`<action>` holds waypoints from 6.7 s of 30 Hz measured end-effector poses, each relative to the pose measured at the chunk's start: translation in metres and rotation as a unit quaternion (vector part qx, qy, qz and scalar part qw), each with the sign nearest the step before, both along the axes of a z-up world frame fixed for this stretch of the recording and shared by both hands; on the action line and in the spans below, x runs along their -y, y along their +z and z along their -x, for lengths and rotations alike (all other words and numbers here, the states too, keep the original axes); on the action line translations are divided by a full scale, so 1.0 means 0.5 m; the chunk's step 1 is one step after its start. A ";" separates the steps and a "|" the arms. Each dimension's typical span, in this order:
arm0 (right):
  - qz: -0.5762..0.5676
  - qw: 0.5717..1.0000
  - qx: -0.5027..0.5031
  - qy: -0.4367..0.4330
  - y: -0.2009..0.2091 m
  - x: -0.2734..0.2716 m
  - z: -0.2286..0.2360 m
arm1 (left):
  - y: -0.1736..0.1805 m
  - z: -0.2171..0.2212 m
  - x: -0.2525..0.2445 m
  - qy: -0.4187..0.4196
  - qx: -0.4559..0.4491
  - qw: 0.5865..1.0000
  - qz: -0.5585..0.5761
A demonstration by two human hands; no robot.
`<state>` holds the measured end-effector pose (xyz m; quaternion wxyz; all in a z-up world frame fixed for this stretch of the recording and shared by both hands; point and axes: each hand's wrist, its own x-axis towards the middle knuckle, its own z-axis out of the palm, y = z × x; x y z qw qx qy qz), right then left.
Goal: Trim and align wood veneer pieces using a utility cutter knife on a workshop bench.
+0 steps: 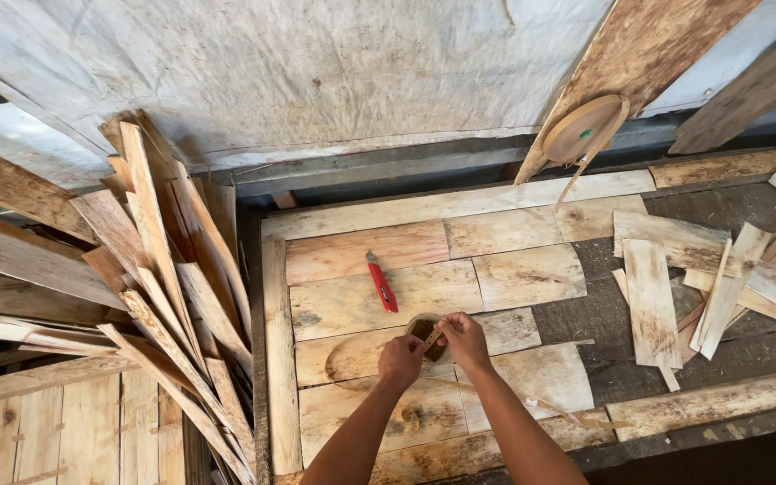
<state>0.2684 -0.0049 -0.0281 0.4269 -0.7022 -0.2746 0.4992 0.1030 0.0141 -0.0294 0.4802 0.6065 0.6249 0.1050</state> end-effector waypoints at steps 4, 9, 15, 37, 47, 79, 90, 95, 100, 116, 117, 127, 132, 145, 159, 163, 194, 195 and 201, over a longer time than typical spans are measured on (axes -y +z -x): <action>0.001 0.997 0.073 0.002 0.002 0.003 -0.002 | 0.024 -0.014 -0.005 0.008 -0.036 0.999 0.001; 0.000 0.981 0.192 0.027 -0.023 0.008 -0.013 | 0.040 -0.029 -0.018 -0.026 -0.110 0.993 0.019; 0.030 0.957 0.287 0.039 0.036 0.023 0.020 | -0.043 -0.069 -0.033 -0.145 -0.233 0.961 -0.016; 0.145 0.933 0.319 0.079 -0.057 -0.008 0.030 | -0.103 -0.108 -0.063 -0.268 -0.316 0.905 -0.098; 0.176 0.929 0.316 0.076 -0.069 -0.018 0.028 | -0.083 -0.118 -0.068 -0.243 -0.307 0.920 -0.033; 0.148 0.931 0.328 0.069 -0.084 -0.020 0.028 | 0.013 -0.051 -0.055 -0.105 -0.190 0.972 0.086; 0.173 0.929 0.321 0.060 -0.076 -0.023 0.033 | 0.039 0.018 -0.014 -0.061 -0.104 0.988 0.091; 0.165 0.931 0.320 0.060 -0.074 -0.015 0.024 | 0.012 0.072 -0.006 -0.022 -0.051 0.996 0.069; 0.056 0.925 0.375 0.023 -0.038 -0.006 0.036 | 0.010 0.129 -0.011 0.062 0.007 0.998 0.025; -0.049 0.997 -0.015 0.062 -0.026 -0.126 0.270 | 0.045 0.216 -0.026 0.258 0.118 0.959 -0.008; -0.048 0.997 -0.013 0.057 -0.025 -0.131 0.279 | 0.046 0.222 -0.027 0.264 0.115 0.958 -0.012; -0.083 0.994 0.036 0.059 -0.078 -0.212 0.333 | 0.044 0.293 -0.058 0.292 0.135 0.947 -0.013; -0.088 0.987 0.105 0.084 -0.121 -0.267 0.342 | 0.043 0.342 -0.113 0.229 0.033 0.967 -0.105; -0.090 0.972 0.154 0.154 -0.177 -0.342 0.386 | -0.118 0.421 -0.358 0.029 -0.142 0.959 -0.243; -0.083 0.974 0.123 0.170 -0.145 -0.369 0.405 | -0.164 0.422 -0.415 -0.002 -0.165 0.962 -0.217; -0.084 0.973 0.132 0.172 -0.150 -0.375 0.408 | -0.167 0.425 -0.417 -0.006 -0.164 0.965 -0.205; -0.055 0.968 0.158 0.188 -0.162 -0.423 0.462 | -0.152 0.451 -0.435 -0.068 -0.188 0.964 -0.174; -0.046 0.967 0.160 0.191 -0.148 -0.430 0.466 | -0.148 0.453 -0.436 -0.067 -0.186 0.964 -0.180; -0.026 0.956 0.198 0.216 -0.128 -0.511 0.494 | -0.132 0.470 -0.447 -0.078 -0.167 0.964 -0.190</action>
